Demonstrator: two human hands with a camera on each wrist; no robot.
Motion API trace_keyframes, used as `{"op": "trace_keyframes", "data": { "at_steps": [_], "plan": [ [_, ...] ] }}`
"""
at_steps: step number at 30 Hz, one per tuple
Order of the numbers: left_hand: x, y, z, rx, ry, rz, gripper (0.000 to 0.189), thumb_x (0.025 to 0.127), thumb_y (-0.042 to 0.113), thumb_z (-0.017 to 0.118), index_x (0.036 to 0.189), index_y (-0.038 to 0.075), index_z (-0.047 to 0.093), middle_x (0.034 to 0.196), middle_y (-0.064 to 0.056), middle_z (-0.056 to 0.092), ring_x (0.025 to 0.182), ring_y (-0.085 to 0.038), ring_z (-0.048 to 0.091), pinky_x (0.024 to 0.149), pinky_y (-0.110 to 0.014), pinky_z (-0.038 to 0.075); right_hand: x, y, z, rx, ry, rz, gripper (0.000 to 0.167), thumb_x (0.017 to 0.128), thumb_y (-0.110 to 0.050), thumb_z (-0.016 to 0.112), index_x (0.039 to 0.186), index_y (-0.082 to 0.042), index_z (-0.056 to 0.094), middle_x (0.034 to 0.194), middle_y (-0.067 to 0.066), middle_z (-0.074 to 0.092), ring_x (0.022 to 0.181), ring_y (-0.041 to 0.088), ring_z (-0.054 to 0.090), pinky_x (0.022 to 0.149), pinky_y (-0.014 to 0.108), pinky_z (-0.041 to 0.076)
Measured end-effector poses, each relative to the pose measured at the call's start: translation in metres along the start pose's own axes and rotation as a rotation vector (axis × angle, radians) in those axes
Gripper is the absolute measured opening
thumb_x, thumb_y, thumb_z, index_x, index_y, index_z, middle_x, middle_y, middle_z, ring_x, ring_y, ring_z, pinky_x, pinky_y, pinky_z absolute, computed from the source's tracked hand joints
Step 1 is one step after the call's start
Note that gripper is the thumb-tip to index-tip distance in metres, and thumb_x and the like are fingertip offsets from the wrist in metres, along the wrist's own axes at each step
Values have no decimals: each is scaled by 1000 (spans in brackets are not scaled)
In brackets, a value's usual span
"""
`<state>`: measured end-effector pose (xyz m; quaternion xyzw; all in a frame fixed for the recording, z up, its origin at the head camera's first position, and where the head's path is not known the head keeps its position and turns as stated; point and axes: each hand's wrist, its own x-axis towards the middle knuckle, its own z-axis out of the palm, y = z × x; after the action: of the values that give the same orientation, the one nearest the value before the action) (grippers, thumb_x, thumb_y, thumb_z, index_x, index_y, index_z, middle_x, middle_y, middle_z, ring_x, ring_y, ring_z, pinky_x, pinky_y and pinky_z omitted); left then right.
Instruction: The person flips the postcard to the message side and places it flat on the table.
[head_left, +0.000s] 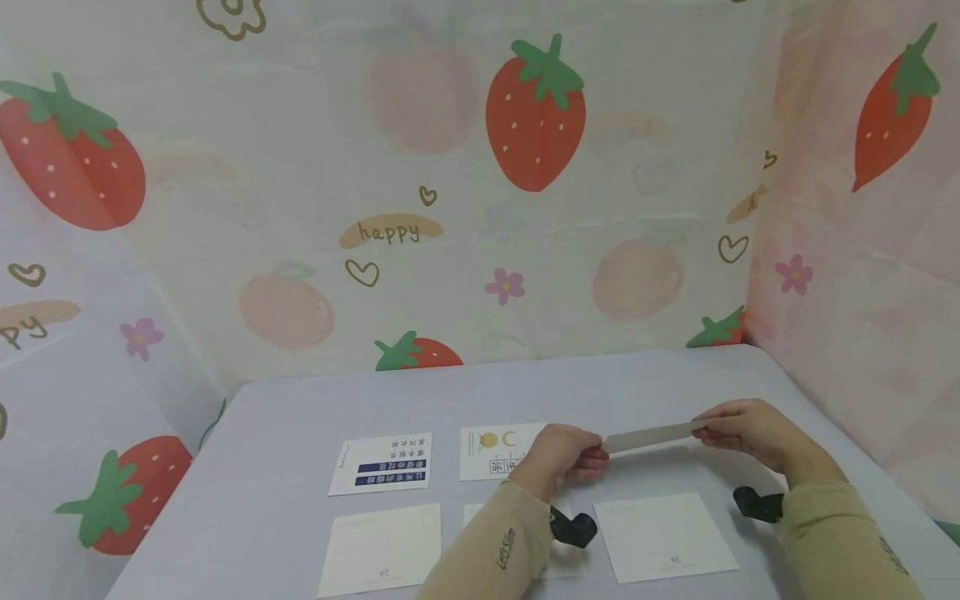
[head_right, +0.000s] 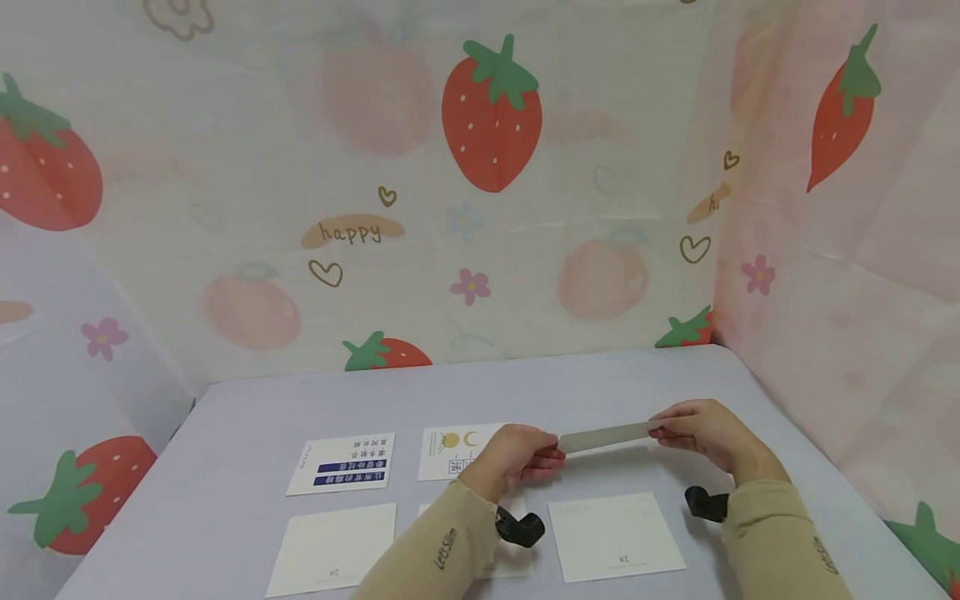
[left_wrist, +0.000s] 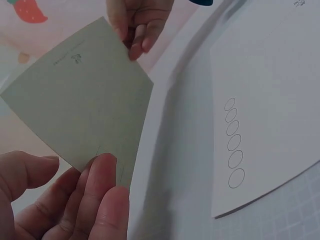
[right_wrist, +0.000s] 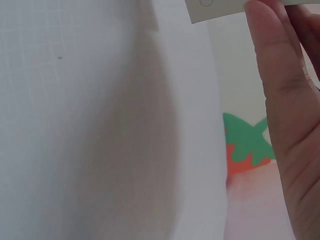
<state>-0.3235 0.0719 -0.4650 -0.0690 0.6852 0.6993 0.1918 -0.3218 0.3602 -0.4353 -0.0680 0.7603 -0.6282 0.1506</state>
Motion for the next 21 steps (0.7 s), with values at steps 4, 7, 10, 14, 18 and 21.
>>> {"op": "trace_keyframes", "data": {
  "at_steps": [4, 7, 10, 14, 18, 21],
  "plan": [
    [-2, 0, -1, 18, -16, 17, 9, 80, 10, 66, 84, 2, 66, 74, -10, 68, 66, -17, 67, 58, -26, 55, -1, 1, -2, 1, -17, 0, 21, 89, -6, 56, 101, 9, 62, 93, 9, 68, 90, 20, 65, 79, 30, 53],
    [-3, 0, -1, 39, -29, 36, 6, 79, 8, 67, 82, 2, 67, 74, -10, 68, 66, -17, 66, 61, -28, 55, -1, 3, -2, -17, -17, 2, 25, 88, -8, 57, 102, 13, 60, 94, 7, 67, 89, 18, 65, 79, 29, 52],
    [-3, 0, -1, 52, -26, 46, 4, 78, 5, 68, 80, 3, 68, 74, -8, 68, 66, -16, 65, 62, -28, 55, 0, 5, 1, -76, 33, 29, 30, 87, -10, 60, 104, 14, 58, 94, 5, 65, 86, 15, 63, 78, 27, 52],
    [2, -1, 1, 60, -6, 45, 6, 77, 2, 68, 81, 5, 67, 76, -7, 67, 67, -15, 65, 63, -28, 55, 2, 9, 4, -158, 101, 78, 28, 87, -12, 61, 105, 9, 61, 98, 3, 62, 84, 12, 58, 75, 25, 52],
    [2, -1, 3, 74, 4, 54, 7, 78, 1, 67, 83, 5, 65, 79, -6, 65, 69, -15, 64, 63, -29, 55, 4, 12, 7, -192, 127, 92, 32, 87, -10, 60, 112, 8, 57, 101, 6, 61, 85, 13, 58, 75, 27, 52],
    [-1, 1, 4, 76, 14, 72, 7, 78, -2, 65, 82, 3, 62, 78, -7, 64, 68, -16, 63, 64, -29, 55, 5, 12, 10, -204, 127, 101, 41, 87, -9, 60, 122, 8, 49, 98, 9, 60, 86, 15, 58, 75, 28, 52]
  ]
}}
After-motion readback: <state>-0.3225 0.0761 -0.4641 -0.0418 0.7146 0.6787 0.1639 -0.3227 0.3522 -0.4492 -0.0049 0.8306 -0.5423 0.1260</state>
